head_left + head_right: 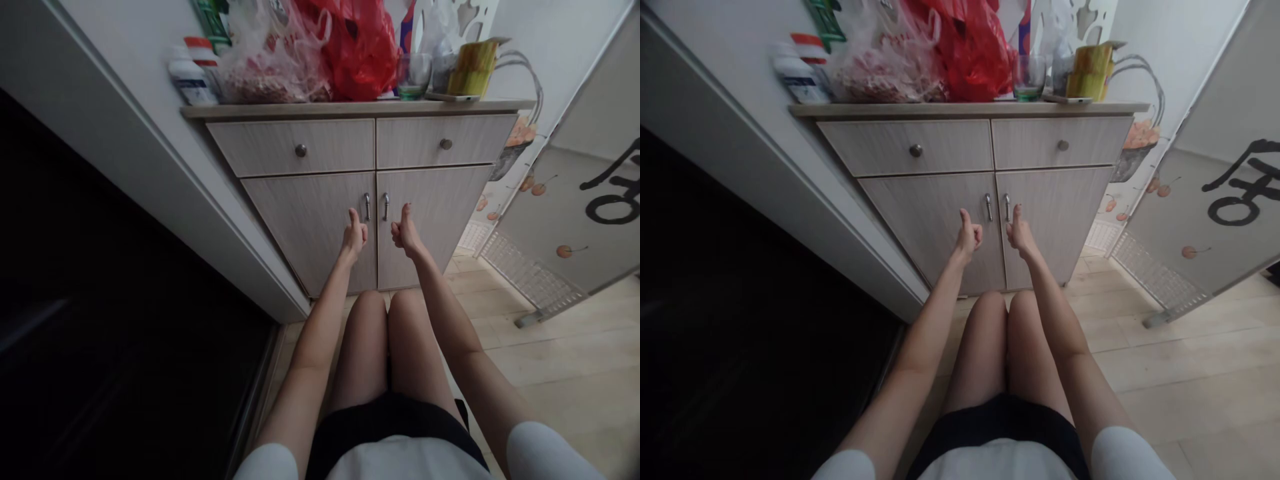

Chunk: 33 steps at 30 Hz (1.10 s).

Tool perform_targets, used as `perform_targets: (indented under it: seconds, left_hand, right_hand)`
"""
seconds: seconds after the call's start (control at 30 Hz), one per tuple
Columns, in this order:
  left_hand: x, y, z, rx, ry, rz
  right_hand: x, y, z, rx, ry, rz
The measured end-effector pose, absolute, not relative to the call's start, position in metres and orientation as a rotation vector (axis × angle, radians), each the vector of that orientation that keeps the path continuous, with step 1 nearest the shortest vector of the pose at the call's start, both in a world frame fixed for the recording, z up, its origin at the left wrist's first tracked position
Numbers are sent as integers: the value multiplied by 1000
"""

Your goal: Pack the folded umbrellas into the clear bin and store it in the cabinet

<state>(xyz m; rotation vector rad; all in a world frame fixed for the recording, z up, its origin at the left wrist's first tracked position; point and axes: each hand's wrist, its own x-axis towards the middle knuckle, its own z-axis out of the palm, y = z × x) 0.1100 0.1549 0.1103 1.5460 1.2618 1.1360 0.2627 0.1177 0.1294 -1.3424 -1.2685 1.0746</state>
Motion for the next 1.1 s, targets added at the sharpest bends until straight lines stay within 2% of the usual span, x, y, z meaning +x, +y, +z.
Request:
perform_targets:
  seconds: [0.37, 0.9, 1.1]
  left_hand:
    - [114, 160, 90, 1587, 1375, 1066]
    - [115, 161, 85, 1574, 1417, 1042]
    - [112, 163, 82, 1618, 1411, 1051]
  right_hand:
    - [265, 125, 110, -1368, -1220, 1026]
    - [268, 128, 103, -1348, -1203, 1065]
    - [270, 134, 95, -1386, -1215, 982]
